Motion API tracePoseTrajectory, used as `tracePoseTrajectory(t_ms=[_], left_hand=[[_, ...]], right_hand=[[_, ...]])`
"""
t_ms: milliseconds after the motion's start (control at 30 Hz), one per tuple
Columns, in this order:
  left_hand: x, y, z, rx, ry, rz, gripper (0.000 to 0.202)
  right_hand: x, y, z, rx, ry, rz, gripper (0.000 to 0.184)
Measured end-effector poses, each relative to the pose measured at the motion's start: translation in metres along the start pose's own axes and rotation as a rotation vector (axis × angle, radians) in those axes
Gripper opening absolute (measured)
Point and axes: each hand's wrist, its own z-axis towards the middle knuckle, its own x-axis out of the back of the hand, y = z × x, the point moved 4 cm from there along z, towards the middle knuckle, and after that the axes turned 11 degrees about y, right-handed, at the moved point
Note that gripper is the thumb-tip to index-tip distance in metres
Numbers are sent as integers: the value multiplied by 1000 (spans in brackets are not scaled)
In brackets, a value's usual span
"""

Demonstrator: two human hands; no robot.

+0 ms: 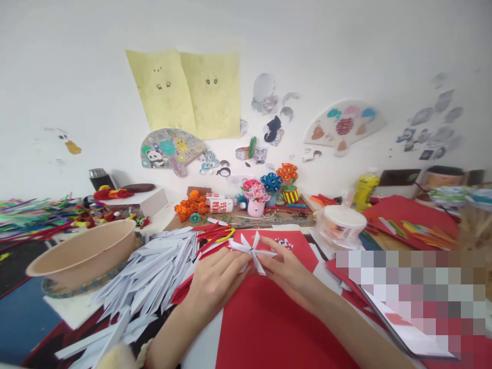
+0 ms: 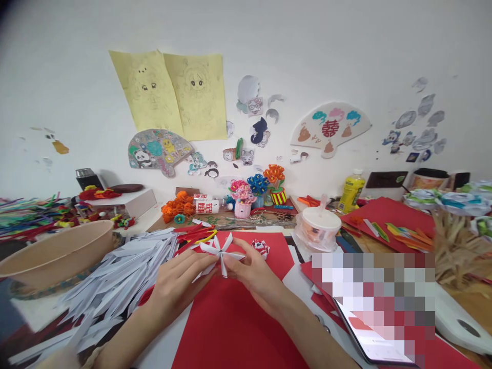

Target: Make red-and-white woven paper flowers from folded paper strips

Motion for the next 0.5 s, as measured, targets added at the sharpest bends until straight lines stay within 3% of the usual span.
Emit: tracePoseTrajectory(t_ms=[267,400,500], left_hand=[[-1,2,0,-18,-46,26,25],[2,2,2,-21,23,70,19],[2,0,2,30,49,72,16]], right_hand=[[4,-4,1,54,33,-3,72],[2,-8,2,98,39,5,59],[-2,-11,2,117,-31,36,45]])
